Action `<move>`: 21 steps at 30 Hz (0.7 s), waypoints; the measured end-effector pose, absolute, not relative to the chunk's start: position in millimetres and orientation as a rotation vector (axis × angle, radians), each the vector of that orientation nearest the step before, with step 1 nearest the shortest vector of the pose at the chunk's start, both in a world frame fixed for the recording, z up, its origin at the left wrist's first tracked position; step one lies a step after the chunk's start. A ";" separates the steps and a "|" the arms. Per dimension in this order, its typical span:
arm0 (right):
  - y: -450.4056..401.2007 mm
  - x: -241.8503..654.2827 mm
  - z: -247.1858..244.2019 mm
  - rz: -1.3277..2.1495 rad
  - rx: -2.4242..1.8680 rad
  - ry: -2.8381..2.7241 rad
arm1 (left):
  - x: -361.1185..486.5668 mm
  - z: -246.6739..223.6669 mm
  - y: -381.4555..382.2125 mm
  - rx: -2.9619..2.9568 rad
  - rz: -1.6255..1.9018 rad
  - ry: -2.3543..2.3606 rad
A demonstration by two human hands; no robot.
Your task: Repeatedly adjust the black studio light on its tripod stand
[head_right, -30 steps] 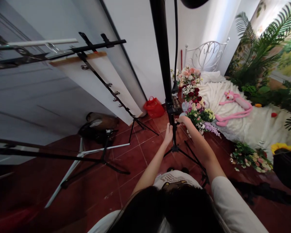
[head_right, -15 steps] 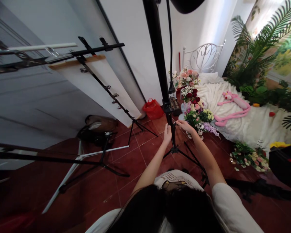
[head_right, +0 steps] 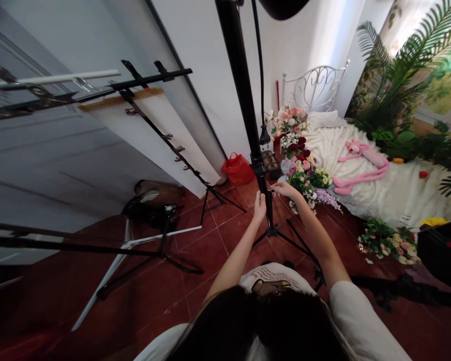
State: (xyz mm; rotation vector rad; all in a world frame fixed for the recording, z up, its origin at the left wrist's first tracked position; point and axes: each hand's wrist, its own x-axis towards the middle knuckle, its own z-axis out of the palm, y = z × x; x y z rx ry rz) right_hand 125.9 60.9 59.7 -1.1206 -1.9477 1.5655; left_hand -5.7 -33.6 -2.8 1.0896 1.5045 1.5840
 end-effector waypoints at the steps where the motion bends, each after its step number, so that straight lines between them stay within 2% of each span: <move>1: 59.1 124.1 59.2 1.567 -1.121 -1.940 | -5.7 -3.4 -33.5 1.093 1.590 1.496; 9: 39.8 120.2 66.3 1.439 -1.026 -1.657 | -6.6 -8.3 -32.2 1.147 1.631 1.437; 16: 25.6 87.2 156.6 1.174 -0.552 -1.728 | -4.0 -9.0 -32.2 1.114 1.630 1.430; 21: 14.9 46.4 197.2 1.006 -0.608 -1.640 | -5.5 -8.5 -31.4 1.037 1.624 1.397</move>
